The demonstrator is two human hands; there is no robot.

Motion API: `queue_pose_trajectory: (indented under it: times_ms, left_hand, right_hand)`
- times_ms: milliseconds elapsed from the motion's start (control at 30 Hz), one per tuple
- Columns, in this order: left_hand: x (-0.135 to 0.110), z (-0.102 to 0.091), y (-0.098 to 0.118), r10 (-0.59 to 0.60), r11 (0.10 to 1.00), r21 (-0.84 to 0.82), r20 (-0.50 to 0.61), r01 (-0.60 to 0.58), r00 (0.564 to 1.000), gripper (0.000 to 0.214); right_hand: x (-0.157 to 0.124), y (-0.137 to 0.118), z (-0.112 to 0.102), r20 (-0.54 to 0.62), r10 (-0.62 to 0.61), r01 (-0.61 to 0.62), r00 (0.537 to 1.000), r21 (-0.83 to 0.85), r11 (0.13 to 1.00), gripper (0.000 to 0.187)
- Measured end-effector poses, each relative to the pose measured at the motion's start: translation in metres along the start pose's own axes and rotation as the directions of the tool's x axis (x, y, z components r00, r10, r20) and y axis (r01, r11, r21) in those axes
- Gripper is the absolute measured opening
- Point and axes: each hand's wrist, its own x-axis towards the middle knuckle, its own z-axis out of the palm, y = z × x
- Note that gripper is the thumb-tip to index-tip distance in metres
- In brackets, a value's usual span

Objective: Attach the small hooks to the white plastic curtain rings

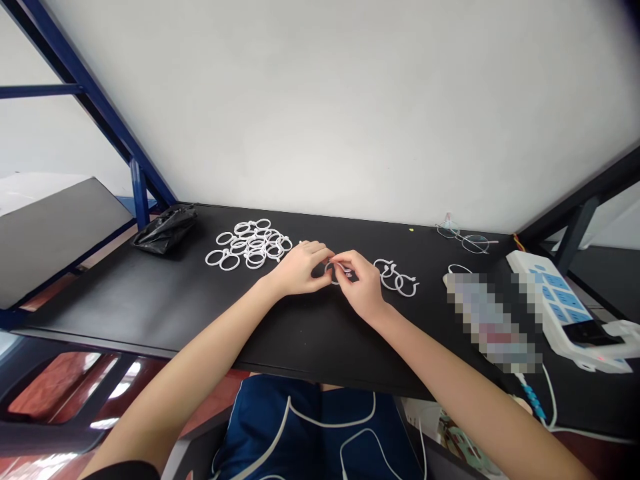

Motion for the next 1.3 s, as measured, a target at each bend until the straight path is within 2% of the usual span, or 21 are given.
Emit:
queue_pose_trajectory:
  times_ms: [133, 333, 567, 700, 833, 967, 1167, 1300]
  left_hand:
    - [0.000, 0.004, -0.002, -0.016, 1.000, -0.013, 0.006, 0.016, 1.000, 0.008]
    - [0.000, 0.011, -0.011, -0.099, 0.992, -0.088, -0.039, 0.096, 0.994, 0.028]
    - [0.001, 0.012, -0.012, -0.337, 0.899, -0.326, -0.087, 0.292, 0.938, 0.027]
    - [-0.001, 0.014, -0.018, -0.396, 0.871, -0.359, -0.106, 0.336, 0.912, 0.030]
    - [-0.001, 0.015, -0.022, -0.402, 0.869, -0.356, -0.100, 0.345, 0.910, 0.032]
    - [0.000, 0.012, -0.018, -0.382, 0.894, -0.299, -0.118, 0.333, 0.917, 0.029]
    - [0.000, 0.005, -0.005, -0.299, 0.905, -0.338, -0.071, 0.259, 0.952, 0.033]
    - [-0.003, 0.007, -0.005, -0.213, 0.934, -0.314, -0.111, 0.169, 0.971, 0.033]
  right_hand:
    - [0.000, -0.003, 0.000, -0.002, -0.027, 0.027, 1.000, 0.002, 1.000, 0.016]
    - [0.001, -0.001, 0.002, -0.015, -0.047, 0.048, 0.999, 0.067, 0.997, 0.011]
    - [0.002, 0.002, 0.003, -0.067, 0.001, 0.005, 0.998, 0.098, 0.995, 0.004]
    - [0.002, 0.002, 0.004, -0.045, 0.023, -0.018, 0.999, 0.105, 0.994, 0.006]
    - [0.001, 0.002, 0.003, -0.031, 0.043, -0.040, 0.999, 0.094, 0.995, 0.009]
    - [0.002, 0.003, 0.000, -0.029, -0.010, 0.011, 1.000, 0.049, 0.999, 0.010]
    - [0.003, 0.002, -0.002, -0.075, 0.013, -0.007, 0.997, 0.078, 0.997, 0.008]
    - [0.002, -0.002, -0.001, -0.056, 0.032, -0.023, 0.998, 0.145, 0.989, 0.007]
